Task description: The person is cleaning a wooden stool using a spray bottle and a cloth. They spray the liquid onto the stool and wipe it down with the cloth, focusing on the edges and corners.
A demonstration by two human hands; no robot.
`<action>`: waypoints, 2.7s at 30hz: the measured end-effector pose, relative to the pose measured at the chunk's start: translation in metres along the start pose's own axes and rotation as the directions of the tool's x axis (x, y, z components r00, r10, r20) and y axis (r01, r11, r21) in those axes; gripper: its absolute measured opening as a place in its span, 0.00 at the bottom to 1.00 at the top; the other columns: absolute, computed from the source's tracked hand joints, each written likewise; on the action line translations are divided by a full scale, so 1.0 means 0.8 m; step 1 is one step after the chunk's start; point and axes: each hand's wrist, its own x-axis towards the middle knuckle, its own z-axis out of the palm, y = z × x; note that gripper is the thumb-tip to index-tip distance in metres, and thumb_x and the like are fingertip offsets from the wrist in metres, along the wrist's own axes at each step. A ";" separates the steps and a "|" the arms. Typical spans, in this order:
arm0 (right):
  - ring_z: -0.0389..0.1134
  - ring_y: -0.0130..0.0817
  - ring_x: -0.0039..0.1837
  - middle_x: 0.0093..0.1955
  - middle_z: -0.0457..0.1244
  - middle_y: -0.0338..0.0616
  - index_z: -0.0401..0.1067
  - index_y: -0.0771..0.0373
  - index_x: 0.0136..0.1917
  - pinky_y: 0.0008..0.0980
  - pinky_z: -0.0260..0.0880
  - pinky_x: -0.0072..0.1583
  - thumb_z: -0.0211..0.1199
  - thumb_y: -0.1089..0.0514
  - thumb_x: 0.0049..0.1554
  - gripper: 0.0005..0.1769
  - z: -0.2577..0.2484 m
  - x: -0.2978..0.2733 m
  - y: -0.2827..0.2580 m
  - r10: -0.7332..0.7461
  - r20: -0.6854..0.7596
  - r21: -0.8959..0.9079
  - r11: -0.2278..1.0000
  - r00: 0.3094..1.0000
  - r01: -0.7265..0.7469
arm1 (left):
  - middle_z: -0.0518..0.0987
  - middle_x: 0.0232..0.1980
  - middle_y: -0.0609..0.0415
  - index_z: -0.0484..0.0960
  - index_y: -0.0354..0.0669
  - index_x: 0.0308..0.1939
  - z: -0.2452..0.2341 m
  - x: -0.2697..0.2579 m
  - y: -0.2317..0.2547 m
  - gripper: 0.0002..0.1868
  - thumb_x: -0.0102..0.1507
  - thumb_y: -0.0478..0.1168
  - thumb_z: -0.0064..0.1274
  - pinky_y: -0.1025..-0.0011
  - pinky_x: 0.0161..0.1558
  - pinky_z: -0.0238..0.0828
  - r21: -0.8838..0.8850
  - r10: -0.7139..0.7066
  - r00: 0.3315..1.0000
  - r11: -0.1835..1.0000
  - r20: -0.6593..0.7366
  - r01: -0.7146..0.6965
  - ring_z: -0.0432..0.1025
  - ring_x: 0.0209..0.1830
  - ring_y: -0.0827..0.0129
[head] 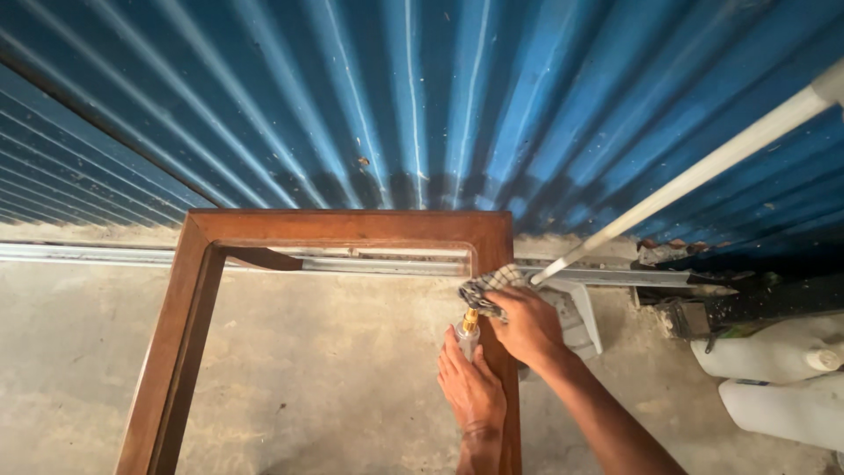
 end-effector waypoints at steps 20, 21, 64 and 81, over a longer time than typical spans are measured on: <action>0.73 0.46 0.53 0.53 0.72 0.45 0.78 0.51 0.61 0.44 0.73 0.54 0.68 0.53 0.54 0.20 -0.009 0.069 0.014 0.265 0.079 -0.104 0.961 0.961 -0.256 | 0.74 0.61 0.39 0.62 0.37 0.72 0.002 0.001 0.001 0.32 0.66 0.42 0.51 0.52 0.57 0.62 -0.004 -0.035 0.999 0.999 0.022 0.035 0.67 0.61 0.44; 0.73 0.46 0.52 0.53 0.72 0.44 0.78 0.51 0.60 0.44 0.73 0.55 0.68 0.52 0.54 0.19 -0.007 0.078 0.011 0.254 0.062 -0.109 0.963 0.965 -0.247 | 0.74 0.61 0.39 0.62 0.37 0.72 0.003 0.002 0.001 0.32 0.66 0.42 0.51 0.52 0.57 0.62 -0.005 -0.049 0.998 0.999 0.030 0.049 0.68 0.61 0.45; 0.72 0.49 0.55 0.54 0.71 0.50 0.78 0.57 0.59 0.46 0.72 0.57 0.67 0.53 0.54 0.20 0.005 0.149 0.035 0.212 -0.078 -0.050 0.975 0.974 -0.216 | 0.74 0.61 0.38 0.61 0.35 0.72 0.005 0.007 0.001 0.31 0.66 0.42 0.49 0.52 0.56 0.62 0.009 -0.029 0.999 1.000 0.029 0.028 0.68 0.60 0.44; 0.71 0.48 0.56 0.53 0.71 0.46 0.79 0.57 0.55 0.45 0.72 0.55 0.70 0.57 0.50 0.18 0.002 0.053 0.005 0.159 -0.024 -0.069 0.985 0.987 -0.160 | 0.74 0.62 0.40 0.62 0.38 0.73 0.004 0.003 0.001 0.32 0.66 0.43 0.50 0.53 0.58 0.62 0.016 -0.042 0.998 0.999 0.053 0.041 0.67 0.62 0.45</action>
